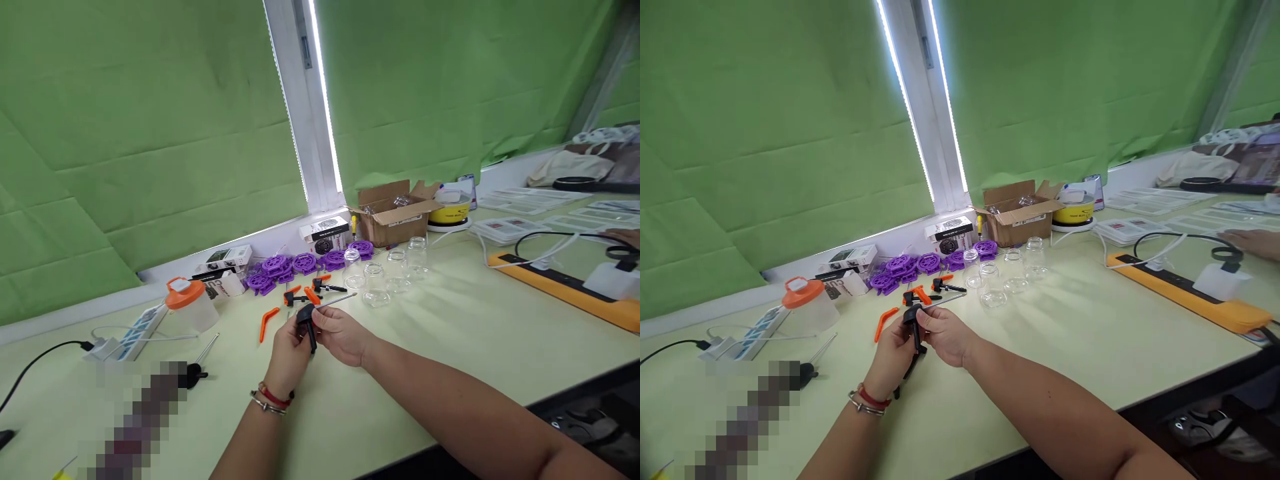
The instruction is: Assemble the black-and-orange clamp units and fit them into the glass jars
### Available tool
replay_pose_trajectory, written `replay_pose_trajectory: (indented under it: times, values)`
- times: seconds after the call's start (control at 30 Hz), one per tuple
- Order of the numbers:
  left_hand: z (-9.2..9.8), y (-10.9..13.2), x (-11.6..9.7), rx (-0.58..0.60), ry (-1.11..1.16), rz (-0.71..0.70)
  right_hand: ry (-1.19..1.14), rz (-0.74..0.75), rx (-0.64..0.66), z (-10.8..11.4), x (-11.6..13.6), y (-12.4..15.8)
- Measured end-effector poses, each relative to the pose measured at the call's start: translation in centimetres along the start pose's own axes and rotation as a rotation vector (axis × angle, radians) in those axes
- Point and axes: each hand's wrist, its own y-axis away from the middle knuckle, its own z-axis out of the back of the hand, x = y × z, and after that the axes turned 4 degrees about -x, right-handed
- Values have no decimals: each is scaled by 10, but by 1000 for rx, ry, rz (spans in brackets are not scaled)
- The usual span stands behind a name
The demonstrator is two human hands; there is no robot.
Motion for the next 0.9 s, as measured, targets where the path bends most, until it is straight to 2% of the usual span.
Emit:
replay_pose_trajectory:
  times: [0.1, 0.23, 0.4, 0.5, 0.6, 0.7, 0.8, 0.9]
  values:
    - [7, 1, -5, -5, 153, 95, 49, 48, 19, 1, 0, -2]
    - [14, 2, -8, 33, 413, 169, 251, 62, 46, 1, -1, -2]
    - [9, 3, -3, 54, 436, 265, 496, 55, 60, 2, 0, 0]
    - [11, 1, 0, 18, 459, 265, 513, 36, 111, 4, 2, 0]
    - [19, -3, 1, -114, 469, 225, 522, 15, 2, 11, 8, -4]
    - [27, -5, 2, -216, 435, 197, 650, 89, -142, 22, 19, -8]
    - [31, -6, 4, -215, 368, 177, 660, 211, -234, 31, 34, -11]
    - [31, -6, 6, -181, 311, 160, 590, 242, -258, 34, 46, -10]
